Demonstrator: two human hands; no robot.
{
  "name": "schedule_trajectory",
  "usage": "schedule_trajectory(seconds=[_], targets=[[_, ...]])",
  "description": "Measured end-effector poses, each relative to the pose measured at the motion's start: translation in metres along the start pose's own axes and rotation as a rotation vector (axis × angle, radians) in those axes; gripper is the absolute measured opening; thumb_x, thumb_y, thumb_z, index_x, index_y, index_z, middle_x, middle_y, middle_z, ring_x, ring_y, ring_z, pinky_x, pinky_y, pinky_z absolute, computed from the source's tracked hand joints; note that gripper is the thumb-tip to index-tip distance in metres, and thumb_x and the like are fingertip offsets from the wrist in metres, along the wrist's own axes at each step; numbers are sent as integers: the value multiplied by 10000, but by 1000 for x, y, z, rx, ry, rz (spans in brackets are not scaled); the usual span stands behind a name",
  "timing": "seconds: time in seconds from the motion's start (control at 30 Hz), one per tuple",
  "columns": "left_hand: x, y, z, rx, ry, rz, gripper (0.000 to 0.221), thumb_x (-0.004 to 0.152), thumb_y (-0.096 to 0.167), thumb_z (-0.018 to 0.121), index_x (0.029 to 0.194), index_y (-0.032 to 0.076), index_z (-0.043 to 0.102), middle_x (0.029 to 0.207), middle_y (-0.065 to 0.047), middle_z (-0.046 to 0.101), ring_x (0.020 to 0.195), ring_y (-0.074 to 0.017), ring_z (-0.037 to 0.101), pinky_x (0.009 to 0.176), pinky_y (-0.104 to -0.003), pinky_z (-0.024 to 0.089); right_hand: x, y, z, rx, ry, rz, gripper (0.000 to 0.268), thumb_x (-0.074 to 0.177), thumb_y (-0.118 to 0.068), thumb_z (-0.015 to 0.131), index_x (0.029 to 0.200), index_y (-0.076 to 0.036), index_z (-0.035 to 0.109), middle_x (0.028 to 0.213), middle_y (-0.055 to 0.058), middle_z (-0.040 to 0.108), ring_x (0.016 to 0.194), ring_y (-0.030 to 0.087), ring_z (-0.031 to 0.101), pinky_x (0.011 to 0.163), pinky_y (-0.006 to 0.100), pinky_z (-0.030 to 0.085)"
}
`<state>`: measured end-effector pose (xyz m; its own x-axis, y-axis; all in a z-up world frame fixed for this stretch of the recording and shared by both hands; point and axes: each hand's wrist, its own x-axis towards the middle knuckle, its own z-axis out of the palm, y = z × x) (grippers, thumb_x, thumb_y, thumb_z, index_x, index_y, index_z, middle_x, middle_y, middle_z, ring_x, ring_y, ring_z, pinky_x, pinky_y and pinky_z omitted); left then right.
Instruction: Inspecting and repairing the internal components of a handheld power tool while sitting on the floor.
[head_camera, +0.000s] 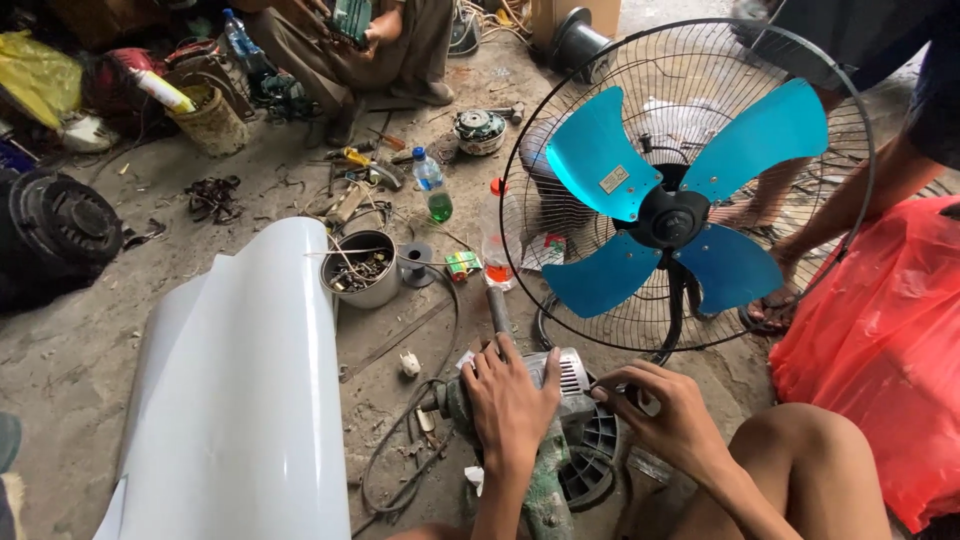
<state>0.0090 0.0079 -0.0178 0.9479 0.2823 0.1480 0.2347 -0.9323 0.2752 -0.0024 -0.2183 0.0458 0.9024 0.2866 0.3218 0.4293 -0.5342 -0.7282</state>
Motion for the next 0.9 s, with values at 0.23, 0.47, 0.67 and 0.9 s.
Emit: schedule_trajectory(seconds=[0.23, 0.47, 0.67, 0.9], targets=[[1, -3, 10, -21, 3, -4, 1147, 1118, 885, 187, 1706, -62, 455, 1531, -361, 676, 1478, -517, 631, 1370, -750, 273, -2, 4, -2, 159, 6, 37, 129, 843, -153, 965, 969, -122, 965, 756, -40, 951, 522, 82, 659, 490, 255, 491], [0, -4, 10, -6, 13, 7, 1151, 1118, 885, 187, 1681, -74, 484, 1440, -369, 720, 1389, -514, 689, 1342, -747, 312, -4, 16, 2, 189, 42, 22, 89, 846, -168, 976, 889, -111, 923, 731, -21, 904, 545, 91, 632, 506, 256, 485], [-1, -1, 1, 16, 27, 15, 1126, 1126, 859, 214, 1659, -84, 520, 1365, -354, 764, 1325, -487, 732, 1316, -728, 366, -6, 25, 7, 211, 38, 55, 165, 818, -153, 997, 967, -114, 939, 767, -17, 929, 564, 93, 630, 523, 252, 498], [1, -3, 7, 10, 2, -4, 1151, 1118, 885, 201, 1667, -80, 505, 1422, -340, 744, 1355, -488, 721, 1328, -738, 352, -6, 39, 15, 267, 29, 172, 276, 795, -145, 1029, 1059, -108, 957, 851, 17, 979, 623, 103, 726, 581, 256, 582]])
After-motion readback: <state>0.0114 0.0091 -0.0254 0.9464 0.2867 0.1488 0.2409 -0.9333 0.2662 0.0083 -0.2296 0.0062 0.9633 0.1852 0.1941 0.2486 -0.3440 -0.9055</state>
